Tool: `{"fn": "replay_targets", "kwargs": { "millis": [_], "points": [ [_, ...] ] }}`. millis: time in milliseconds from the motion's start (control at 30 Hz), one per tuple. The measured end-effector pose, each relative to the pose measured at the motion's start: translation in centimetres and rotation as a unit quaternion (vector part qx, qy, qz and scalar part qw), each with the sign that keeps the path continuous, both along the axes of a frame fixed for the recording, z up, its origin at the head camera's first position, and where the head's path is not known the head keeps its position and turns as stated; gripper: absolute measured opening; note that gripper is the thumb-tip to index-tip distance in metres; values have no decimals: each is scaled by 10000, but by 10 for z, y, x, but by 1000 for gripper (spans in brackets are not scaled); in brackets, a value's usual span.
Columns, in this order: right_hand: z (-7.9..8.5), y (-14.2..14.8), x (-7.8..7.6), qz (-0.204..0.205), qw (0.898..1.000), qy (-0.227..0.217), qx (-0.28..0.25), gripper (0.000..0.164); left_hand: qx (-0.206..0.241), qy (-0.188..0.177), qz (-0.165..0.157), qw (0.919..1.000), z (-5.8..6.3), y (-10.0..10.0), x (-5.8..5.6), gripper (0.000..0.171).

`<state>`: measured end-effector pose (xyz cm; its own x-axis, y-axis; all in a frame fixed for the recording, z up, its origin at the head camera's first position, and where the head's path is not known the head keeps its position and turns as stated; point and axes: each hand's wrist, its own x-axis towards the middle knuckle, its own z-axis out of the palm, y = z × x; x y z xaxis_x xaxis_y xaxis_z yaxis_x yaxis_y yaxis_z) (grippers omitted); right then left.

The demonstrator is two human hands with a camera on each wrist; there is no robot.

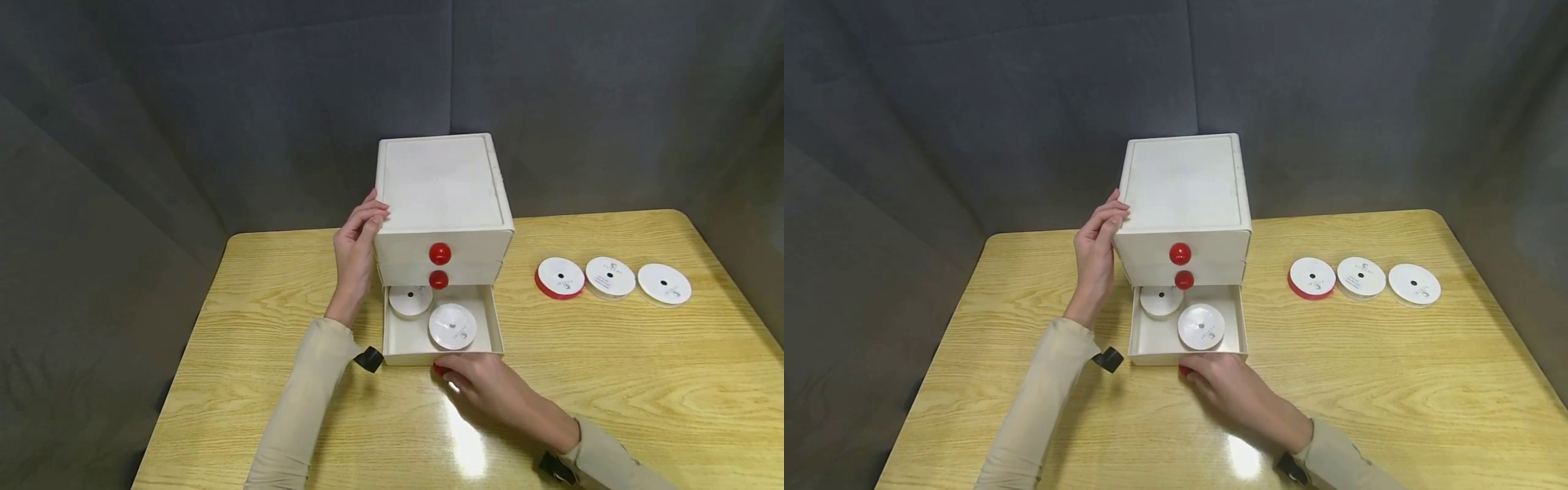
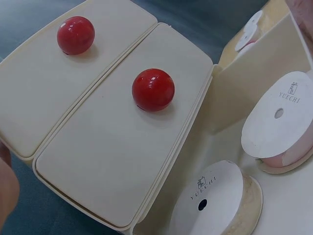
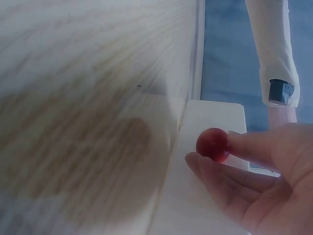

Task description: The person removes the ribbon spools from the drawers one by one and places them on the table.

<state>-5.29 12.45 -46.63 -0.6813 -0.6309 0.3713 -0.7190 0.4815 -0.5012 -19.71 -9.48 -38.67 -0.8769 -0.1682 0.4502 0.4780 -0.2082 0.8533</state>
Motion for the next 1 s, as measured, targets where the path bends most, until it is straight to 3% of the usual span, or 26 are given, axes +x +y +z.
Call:
{"fn": "replay_targets", "kwargs": {
  "millis": [200,467,533,633,700,767,1000],
  "points": [
    [8,3,2,-126,9998,-42,127,18,26,38,-23,10000,0,0,0,23],
    [21,11,-10,81,9924,885,-851,14,37,59,-22,10000,-1,1,-1,23],
    [24,13,-16,-33,9899,1139,-839,26,38,61,-24,10000,-2,1,-1,24],
    [27,16,-25,-292,9887,1341,-595,19,38,55,-1,10000,-2,0,-1,24],
    [29,18,-30,-427,9898,1307,-370,18,37,54,14,10000,-3,0,-2,24],
    [29,19,-35,-521,9914,1190,-167,30,44,74,14,10000,-3,0,-2,24],
    [23,20,-47,-530,9958,612,430,27,96,180,-43,9998,-3,0,-1,27]
  ]
}}
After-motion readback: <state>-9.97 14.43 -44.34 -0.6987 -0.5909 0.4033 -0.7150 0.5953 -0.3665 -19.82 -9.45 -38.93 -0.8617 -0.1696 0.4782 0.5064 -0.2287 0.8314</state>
